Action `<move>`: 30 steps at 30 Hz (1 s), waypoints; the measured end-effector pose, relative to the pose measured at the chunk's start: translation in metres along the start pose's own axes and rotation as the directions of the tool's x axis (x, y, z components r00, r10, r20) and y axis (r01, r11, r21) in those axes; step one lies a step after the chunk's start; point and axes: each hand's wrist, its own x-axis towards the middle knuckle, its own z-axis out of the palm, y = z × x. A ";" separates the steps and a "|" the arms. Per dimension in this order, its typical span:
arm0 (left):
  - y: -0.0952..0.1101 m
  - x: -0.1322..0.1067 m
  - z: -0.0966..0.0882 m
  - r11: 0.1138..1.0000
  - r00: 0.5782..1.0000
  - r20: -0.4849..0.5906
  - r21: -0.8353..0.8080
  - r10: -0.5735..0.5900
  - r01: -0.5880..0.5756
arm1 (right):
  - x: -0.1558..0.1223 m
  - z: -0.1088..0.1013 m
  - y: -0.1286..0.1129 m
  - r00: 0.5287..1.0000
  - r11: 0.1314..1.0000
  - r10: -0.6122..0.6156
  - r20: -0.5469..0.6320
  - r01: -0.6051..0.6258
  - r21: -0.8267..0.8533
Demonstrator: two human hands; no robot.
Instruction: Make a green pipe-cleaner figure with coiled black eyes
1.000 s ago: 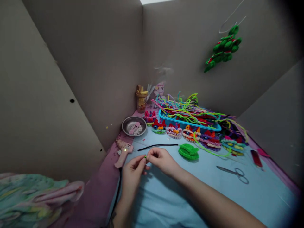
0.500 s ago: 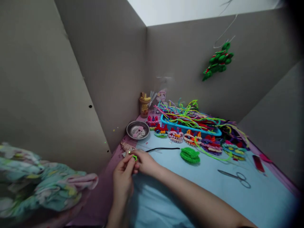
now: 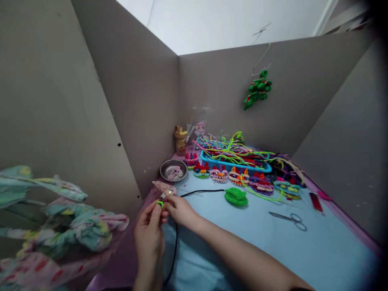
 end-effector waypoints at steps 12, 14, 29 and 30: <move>-0.030 -0.003 0.055 0.975 0.980 0.195 0.208 0.035 -0.076 | -0.070 -0.113 0.021 0.795 0.686 0.404 -0.452 0.064 0.725; -0.037 -0.003 0.076 0.965 0.962 0.271 0.249 0.016 -0.086 | -0.076 -0.143 0.032 0.815 0.660 0.416 -0.404 0.034 0.750; -0.144 0.020 0.187 0.877 0.760 0.590 0.478 -0.272 -0.057 | -0.123 -0.205 0.122 0.820 0.790 0.475 -0.318 -0.239 0.564; -0.145 0.020 0.185 0.871 0.761 0.580 0.489 -0.289 -0.042 | -0.124 -0.202 0.125 0.811 0.780 0.503 -0.298 -0.278 0.561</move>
